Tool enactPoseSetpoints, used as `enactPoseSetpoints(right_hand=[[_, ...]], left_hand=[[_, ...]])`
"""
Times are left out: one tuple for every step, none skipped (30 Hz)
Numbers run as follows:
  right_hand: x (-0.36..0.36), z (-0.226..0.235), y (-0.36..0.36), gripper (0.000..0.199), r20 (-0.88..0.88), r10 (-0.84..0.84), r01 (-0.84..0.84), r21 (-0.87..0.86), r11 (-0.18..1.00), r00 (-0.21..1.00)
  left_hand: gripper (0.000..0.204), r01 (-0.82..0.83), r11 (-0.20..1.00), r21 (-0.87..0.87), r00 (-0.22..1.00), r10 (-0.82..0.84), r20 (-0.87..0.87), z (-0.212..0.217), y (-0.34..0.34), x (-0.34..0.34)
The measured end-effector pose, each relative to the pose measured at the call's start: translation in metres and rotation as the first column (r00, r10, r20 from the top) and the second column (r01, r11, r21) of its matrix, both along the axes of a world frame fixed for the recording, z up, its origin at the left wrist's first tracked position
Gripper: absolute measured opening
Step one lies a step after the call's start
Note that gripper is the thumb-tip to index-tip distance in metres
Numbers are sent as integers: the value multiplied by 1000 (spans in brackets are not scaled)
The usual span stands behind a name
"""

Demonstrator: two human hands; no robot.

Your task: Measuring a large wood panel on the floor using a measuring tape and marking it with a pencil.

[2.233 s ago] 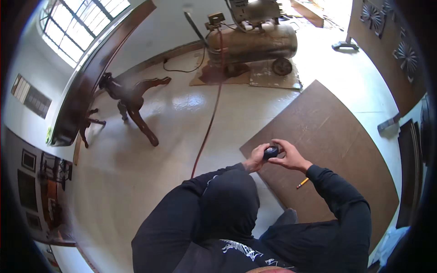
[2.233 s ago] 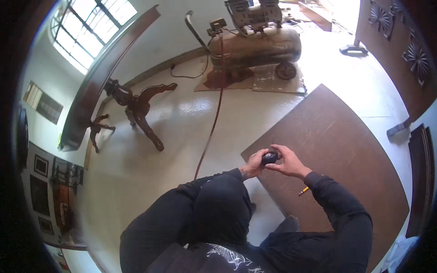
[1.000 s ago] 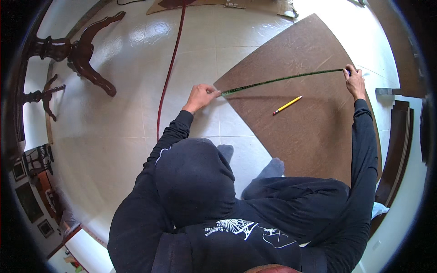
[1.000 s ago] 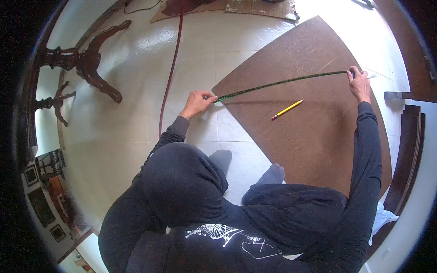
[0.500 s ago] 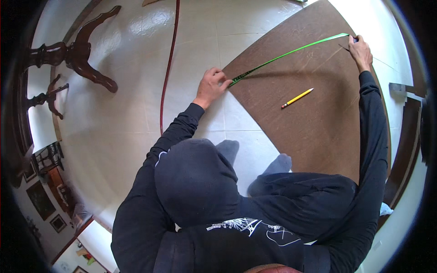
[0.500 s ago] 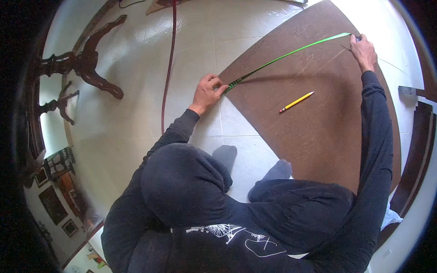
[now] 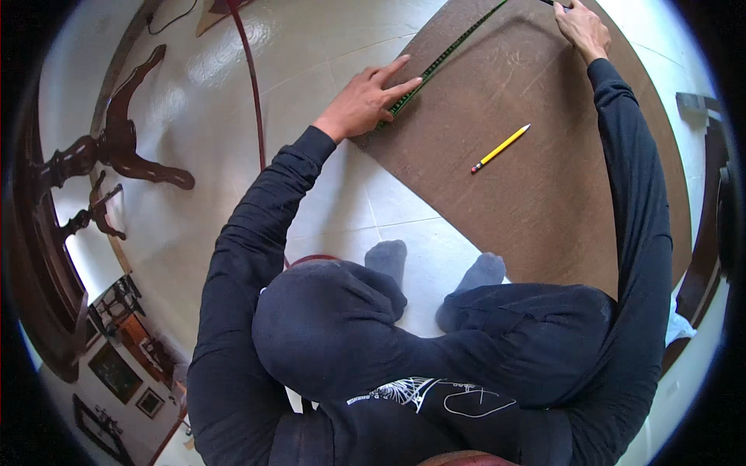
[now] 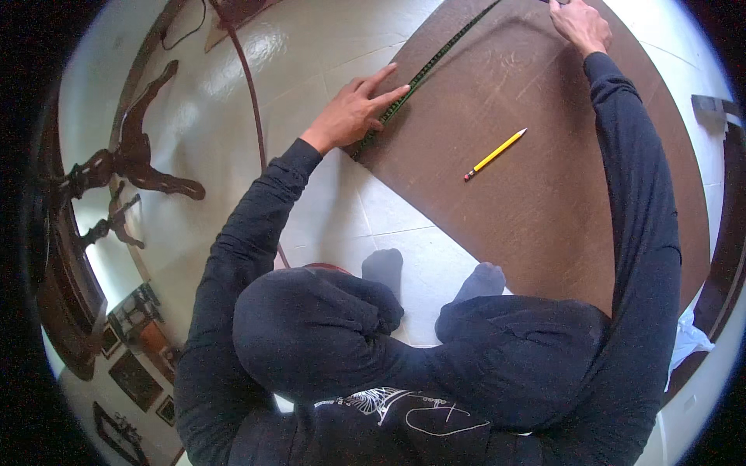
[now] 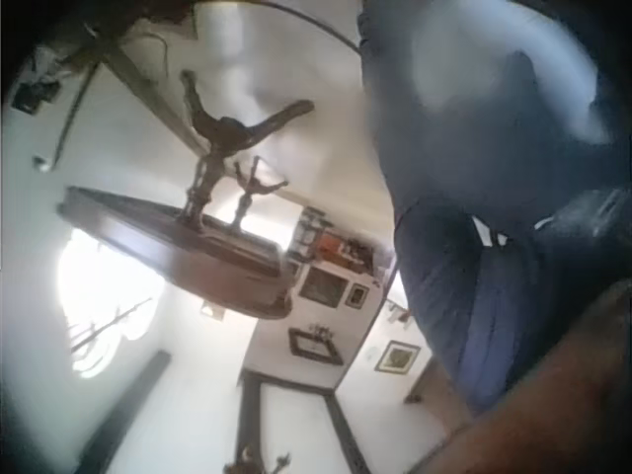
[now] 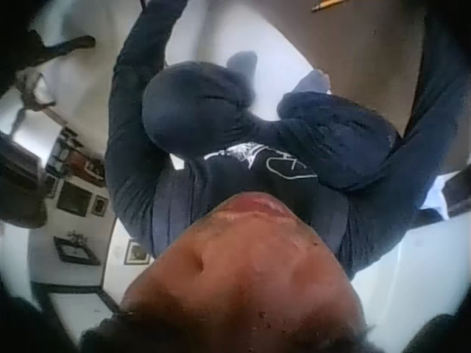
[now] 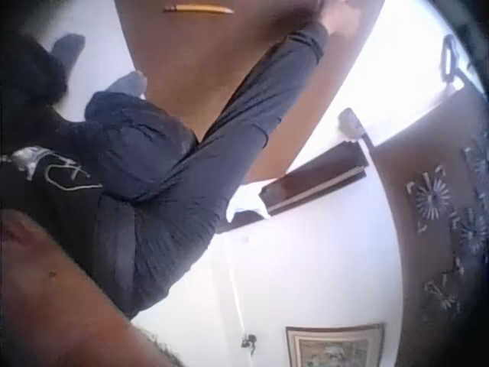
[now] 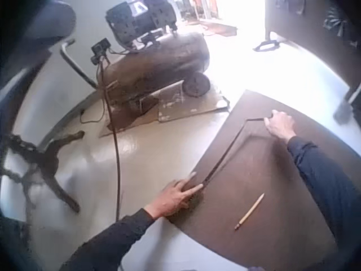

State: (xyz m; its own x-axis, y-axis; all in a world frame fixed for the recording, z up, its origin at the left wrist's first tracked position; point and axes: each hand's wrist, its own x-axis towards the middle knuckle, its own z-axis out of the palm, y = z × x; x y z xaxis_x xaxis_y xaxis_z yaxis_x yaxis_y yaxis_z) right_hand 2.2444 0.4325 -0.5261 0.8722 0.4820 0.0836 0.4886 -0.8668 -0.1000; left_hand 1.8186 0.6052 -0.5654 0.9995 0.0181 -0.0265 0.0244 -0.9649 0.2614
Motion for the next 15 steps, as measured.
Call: enactPoseSetpoints(right_hand=[[-8,3,2,45,-18,25,-24,24,999,1000],[-16,6,2,45,-30,14,-13,23,1000,999],[-22,9,4,44,-32,23,-22,15,1000,999],[-27,11,6,43,-28,34,-33,8,999,999],[-31,13,6,42,-18,60,-60,7,998,998],[-33,14,6,42,-20,56,-56,10,998,998],[-36,14,5,41,-29,60,-60,15,998,998],[-38,13,4,41,-37,65,-64,19,998,997],[-39,12,3,41,-66,58,-56,28,998,996],[-41,10,1,41,-70,49,-47,25,999,996],[-42,7,-1,42,-68,75,-74,22,997,995],[-43,5,-3,42,-67,100,-99,16,995,993],[-44,3,-3,44,-84,115,-116,-1,993,990],[-46,1,-5,44,-88,112,-114,-17,993,990],[-46,0,-5,44,-69,122,-122,-7,992,990]], left_hand=[[106,79,989,127,992,-65,-108,4,0,15],[106,91,988,129,979,-65,-191,7,0,30],[116,217,954,208,956,-165,-242,10,1,46],[125,328,899,289,927,-247,-283,13,1,61],[143,347,886,308,917,-252,-309,15,0,72],[143,369,878,305,904,-262,-339,16,-1,81],[146,393,857,332,886,-257,-385,18,-1,88],[149,384,871,305,888,-258,-381,18,0,93],[149,424,833,355,864,-255,-435,18,3,96],[150,378,894,240,865,-249,-436,18,7,96],[152,317,937,147,875,-229,-426,16,11,97],[152,340,933,115,863,-261,-433,14,15,98],[154,323,942,93,876,-261,-405,11,18,98],[157,299,952,68,892,-253,-376,8,19,96],[159,293,955,41,903,-263,-340,5,20,95]])
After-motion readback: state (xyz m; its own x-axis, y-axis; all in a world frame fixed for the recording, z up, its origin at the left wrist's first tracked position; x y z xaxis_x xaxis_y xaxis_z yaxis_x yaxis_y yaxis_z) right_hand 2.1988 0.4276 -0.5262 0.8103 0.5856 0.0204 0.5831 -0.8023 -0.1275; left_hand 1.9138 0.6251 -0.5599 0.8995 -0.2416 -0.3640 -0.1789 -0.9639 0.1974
